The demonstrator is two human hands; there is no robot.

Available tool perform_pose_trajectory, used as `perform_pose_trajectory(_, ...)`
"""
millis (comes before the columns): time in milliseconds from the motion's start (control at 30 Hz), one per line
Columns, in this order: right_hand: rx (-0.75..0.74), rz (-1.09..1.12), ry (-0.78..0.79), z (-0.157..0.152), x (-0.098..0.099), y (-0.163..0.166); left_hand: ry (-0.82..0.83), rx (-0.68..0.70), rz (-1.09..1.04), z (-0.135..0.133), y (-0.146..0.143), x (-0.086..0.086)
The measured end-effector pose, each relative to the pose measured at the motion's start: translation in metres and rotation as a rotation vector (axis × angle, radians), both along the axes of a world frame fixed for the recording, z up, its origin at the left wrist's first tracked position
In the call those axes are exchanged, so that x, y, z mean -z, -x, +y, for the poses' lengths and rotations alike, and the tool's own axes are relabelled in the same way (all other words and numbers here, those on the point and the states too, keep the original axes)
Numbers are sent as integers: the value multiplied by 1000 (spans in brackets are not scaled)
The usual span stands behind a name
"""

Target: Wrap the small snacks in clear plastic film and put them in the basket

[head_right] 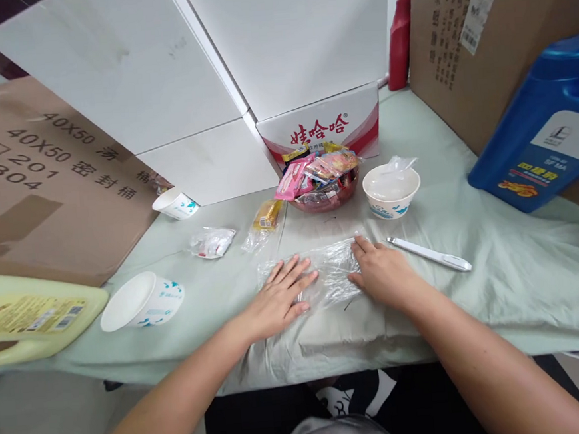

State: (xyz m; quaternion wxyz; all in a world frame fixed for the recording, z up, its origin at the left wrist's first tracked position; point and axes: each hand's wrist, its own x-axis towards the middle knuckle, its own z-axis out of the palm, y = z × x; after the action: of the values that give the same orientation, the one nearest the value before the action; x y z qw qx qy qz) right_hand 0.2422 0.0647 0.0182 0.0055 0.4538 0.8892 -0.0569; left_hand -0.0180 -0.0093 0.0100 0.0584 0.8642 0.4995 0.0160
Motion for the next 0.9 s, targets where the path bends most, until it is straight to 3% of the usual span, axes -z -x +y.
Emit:
perform_pose_trajectory(167, 101, -34, 40, 3, -4, -9, 37, -35, 28, -8, 22, 7)
perform_pose_trajectory(300, 144, 34, -18, 4, -14, -20, -70, -11, -79, -19, 39, 0)
perform_pose_trajectory(400, -122, 216, -38, 0, -24, -23, -163, 18, -187, -31, 41, -5)
perform_pose_trajectory(500, -433, 252, 112, -6, -29, -20, -143, 52, -231, -42, 41, -6)
perform_pose_trajectory(600, -421, 152, 185, -8, -28, -17, -114, 29, -249, -50, 44, -5)
perform_pose_trajectory(733, -356, 104, 161, -5, -24, -19, -121, -8, -279, -56, 52, -4)
perform_pose_trajectory(900, -441, 211, 164, -7, -29, -24, -84, -145, -412, -63, 61, -7)
